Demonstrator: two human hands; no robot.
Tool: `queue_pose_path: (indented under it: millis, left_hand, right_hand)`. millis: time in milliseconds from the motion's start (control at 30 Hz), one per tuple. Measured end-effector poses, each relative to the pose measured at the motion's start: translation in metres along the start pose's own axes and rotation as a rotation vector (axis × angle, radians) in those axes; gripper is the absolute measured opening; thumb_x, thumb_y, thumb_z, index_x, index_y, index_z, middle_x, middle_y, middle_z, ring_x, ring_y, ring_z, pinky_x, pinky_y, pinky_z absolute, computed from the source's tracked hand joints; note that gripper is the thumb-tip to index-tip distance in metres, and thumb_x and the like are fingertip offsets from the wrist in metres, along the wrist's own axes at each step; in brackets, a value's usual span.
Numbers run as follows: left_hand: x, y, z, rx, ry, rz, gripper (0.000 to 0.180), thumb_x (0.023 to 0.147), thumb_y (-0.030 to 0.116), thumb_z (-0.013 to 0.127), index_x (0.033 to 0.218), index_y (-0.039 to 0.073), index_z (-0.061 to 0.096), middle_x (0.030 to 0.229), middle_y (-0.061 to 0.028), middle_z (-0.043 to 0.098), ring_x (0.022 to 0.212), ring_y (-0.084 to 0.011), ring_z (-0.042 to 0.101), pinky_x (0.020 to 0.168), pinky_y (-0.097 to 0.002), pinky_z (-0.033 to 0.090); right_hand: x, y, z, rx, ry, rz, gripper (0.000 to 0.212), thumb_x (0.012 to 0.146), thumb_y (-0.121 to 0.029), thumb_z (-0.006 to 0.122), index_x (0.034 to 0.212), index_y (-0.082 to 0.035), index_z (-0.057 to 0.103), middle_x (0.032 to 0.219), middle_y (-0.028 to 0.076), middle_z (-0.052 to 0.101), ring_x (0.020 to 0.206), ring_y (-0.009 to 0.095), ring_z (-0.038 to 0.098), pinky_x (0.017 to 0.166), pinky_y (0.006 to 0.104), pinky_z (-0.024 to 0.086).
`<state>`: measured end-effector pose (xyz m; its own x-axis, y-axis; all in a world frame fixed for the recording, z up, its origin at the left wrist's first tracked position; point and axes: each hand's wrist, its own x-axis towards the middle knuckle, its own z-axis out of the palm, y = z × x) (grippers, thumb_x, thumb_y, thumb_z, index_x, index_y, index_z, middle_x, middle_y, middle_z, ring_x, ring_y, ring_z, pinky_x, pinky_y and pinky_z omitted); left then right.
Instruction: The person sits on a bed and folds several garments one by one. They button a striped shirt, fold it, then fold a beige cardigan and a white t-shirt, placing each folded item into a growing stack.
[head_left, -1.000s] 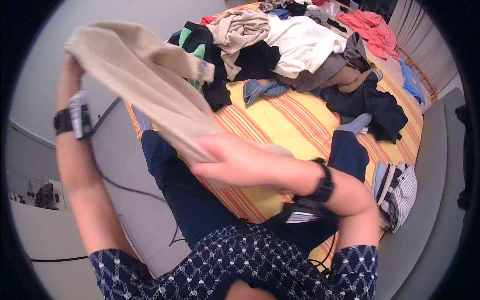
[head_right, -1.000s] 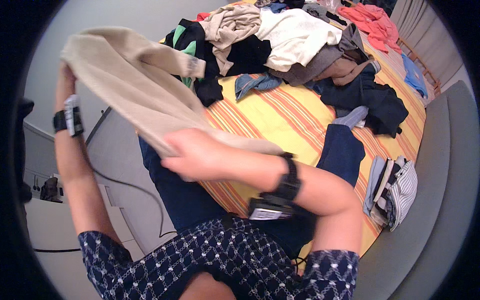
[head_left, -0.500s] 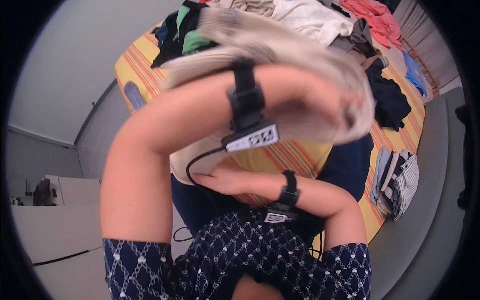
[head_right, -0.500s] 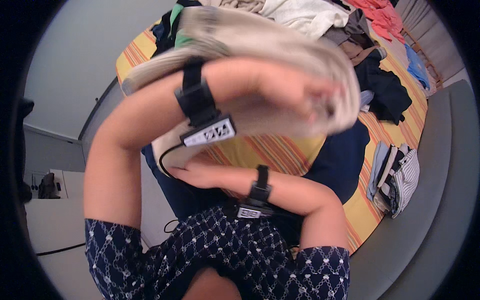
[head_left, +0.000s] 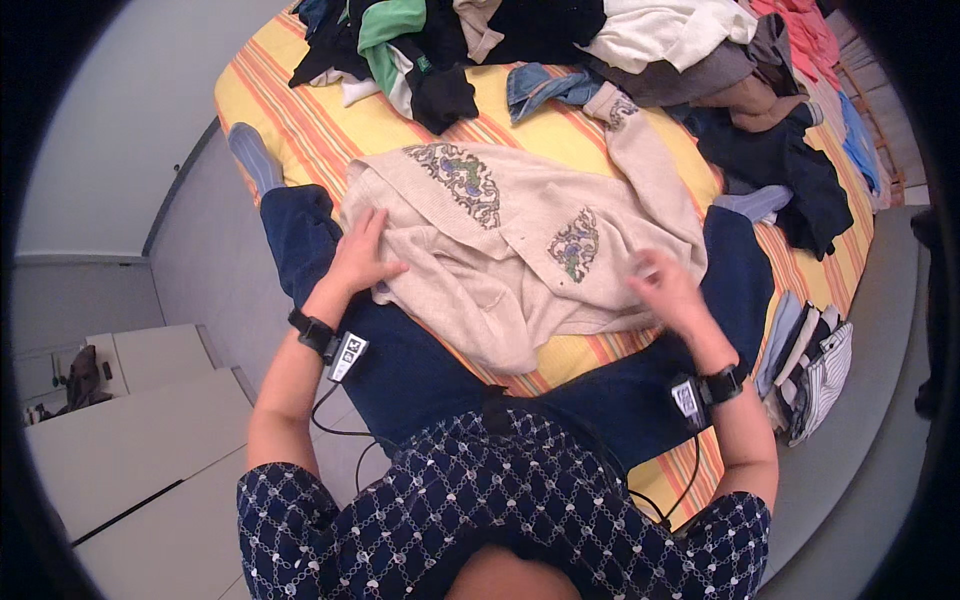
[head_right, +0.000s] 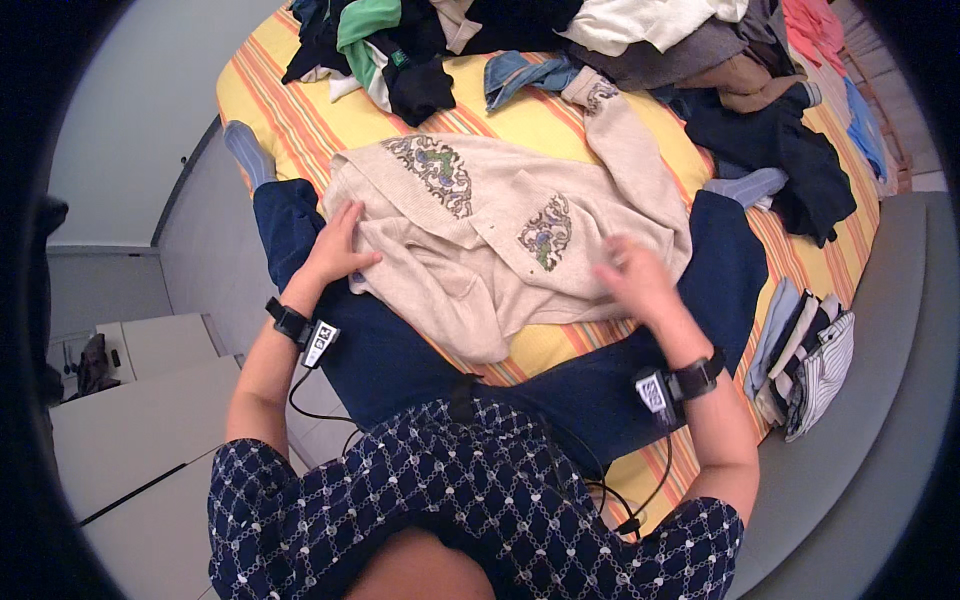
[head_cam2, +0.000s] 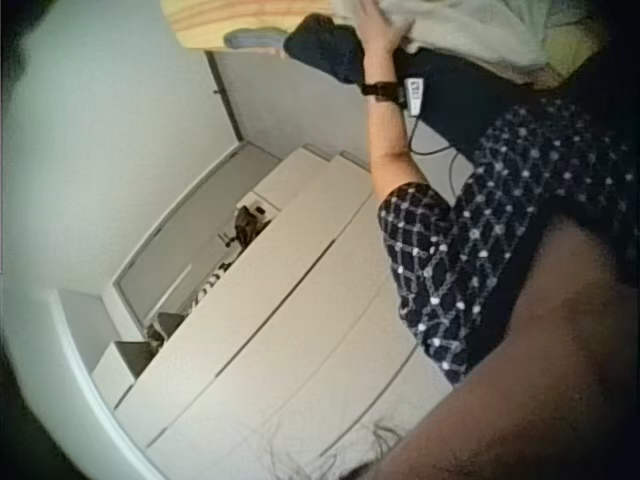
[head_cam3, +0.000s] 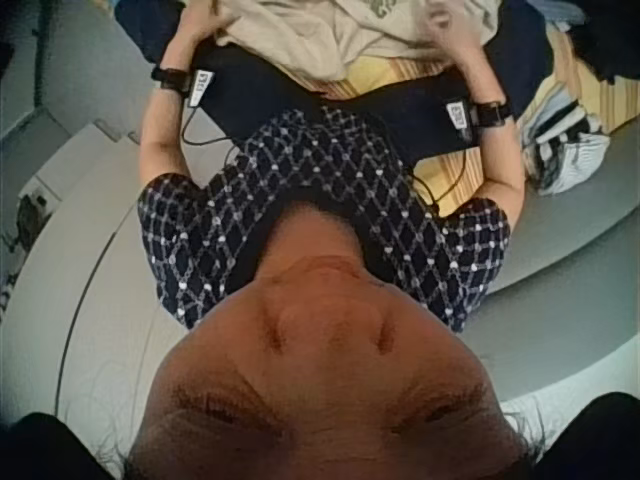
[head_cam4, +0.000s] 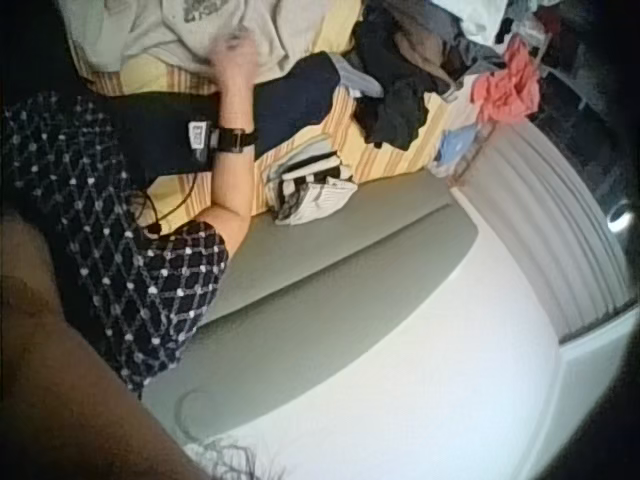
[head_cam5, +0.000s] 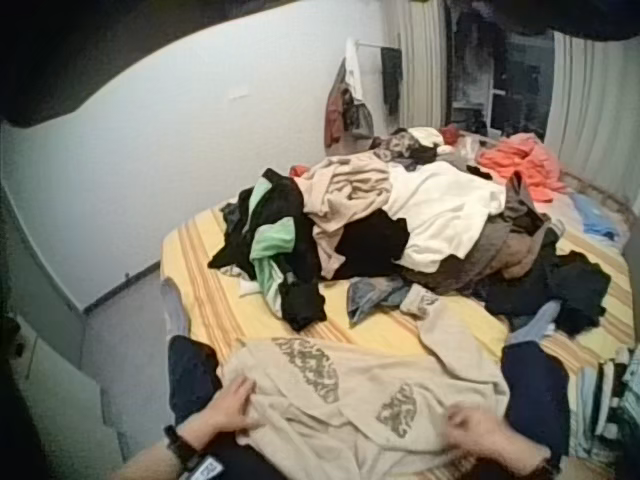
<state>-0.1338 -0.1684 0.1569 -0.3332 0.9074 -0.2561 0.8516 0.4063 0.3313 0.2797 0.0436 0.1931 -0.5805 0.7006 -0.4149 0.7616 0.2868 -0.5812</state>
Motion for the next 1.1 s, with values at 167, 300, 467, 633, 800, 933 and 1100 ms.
queue_pose_path:
  millis: [167,300,467,633,800,933,1100]
  left_hand:
    - [0.042,-0.003,-0.001,0.102,0.439,-0.015,0.094,0.059,0.029,0.080,0.137,0.006,0.032,0.141,-0.0264,0.027,0.130,-0.0392,0.030,0.106,-0.0407,0.030]
    - [0.073,-0.024,-0.007,-0.411,0.310,-0.313,0.084,0.068,0.021,0.076,0.135,-0.002,0.032,0.124,-0.0199,0.051,0.113,-0.0310,0.051,0.096,-0.0354,0.041]
    - [0.084,-0.028,-0.045,-0.961,-0.197,-0.113,0.047,0.070,0.015,0.074,0.111,-0.002,0.059,0.095,-0.0081,0.065,0.086,-0.0176,0.061,0.080,-0.0284,0.049]
    - [0.100,-0.005,-0.078,-0.327,-0.134,-0.009,0.036,0.072,0.024,0.067,0.100,0.002,0.064,0.085,-0.0086,0.066,0.079,-0.0179,0.064,0.071,-0.0315,0.050]
    - [0.142,0.021,-0.053,-0.164,-0.277,0.055,0.035,0.075,0.036,0.067,0.086,0.003,0.065,0.077,-0.0110,0.065,0.069,-0.0205,0.061,0.064,-0.0314,0.048]
    - [0.177,0.027,-0.047,-0.400,-0.037,0.006,0.029,0.081,0.026,0.066,0.101,0.004,0.062,0.068,-0.0049,0.060,0.059,-0.0124,0.055,0.054,-0.0286,0.047]
    - [0.212,0.015,-0.052,-0.378,-0.013,0.020,0.075,0.082,0.025,0.066,0.144,0.015,0.024,0.080,-0.0088,0.063,0.064,-0.0147,0.059,0.058,-0.0297,0.049]
  right_hand:
    - [0.052,0.058,-0.007,-0.257,0.419,0.395,0.091,0.060,-0.029,0.081,0.133,-0.002,0.034,0.136,0.019,0.040,0.115,0.034,0.051,0.094,0.0388,0.044]
    - [0.087,0.080,-0.012,0.026,0.201,0.280,0.072,0.063,-0.029,0.079,0.123,-0.002,0.050,0.113,0.020,0.059,0.104,0.029,0.059,0.089,0.0367,0.046]
    - [0.109,0.115,-0.110,0.453,0.243,-0.001,0.029,0.076,-0.025,0.068,0.093,-0.001,0.064,0.086,0.008,0.065,0.078,0.017,0.060,0.072,0.0331,0.048]
    - [0.091,0.161,-0.165,-0.460,0.509,0.512,0.030,0.080,-0.026,0.055,0.096,-0.001,0.062,0.099,0.024,0.062,0.094,0.039,0.060,0.079,0.0456,0.047]
    - [0.133,0.110,-0.141,-0.474,0.560,0.280,0.033,0.077,-0.022,0.057,0.105,-0.005,0.059,0.103,0.020,0.063,0.101,0.037,0.058,0.083,0.0440,0.047]
    - [0.211,0.017,-0.099,-0.228,0.491,-0.019,0.045,0.076,-0.019,0.063,0.119,-0.009,0.054,0.097,0.018,0.064,0.090,0.032,0.063,0.079,0.0407,0.049]
    - [0.283,-0.070,-0.025,-0.062,0.094,-0.332,0.062,0.077,-0.017,0.060,0.135,-0.014,0.037,0.101,0.021,0.063,0.092,0.035,0.061,0.082,0.0414,0.048]
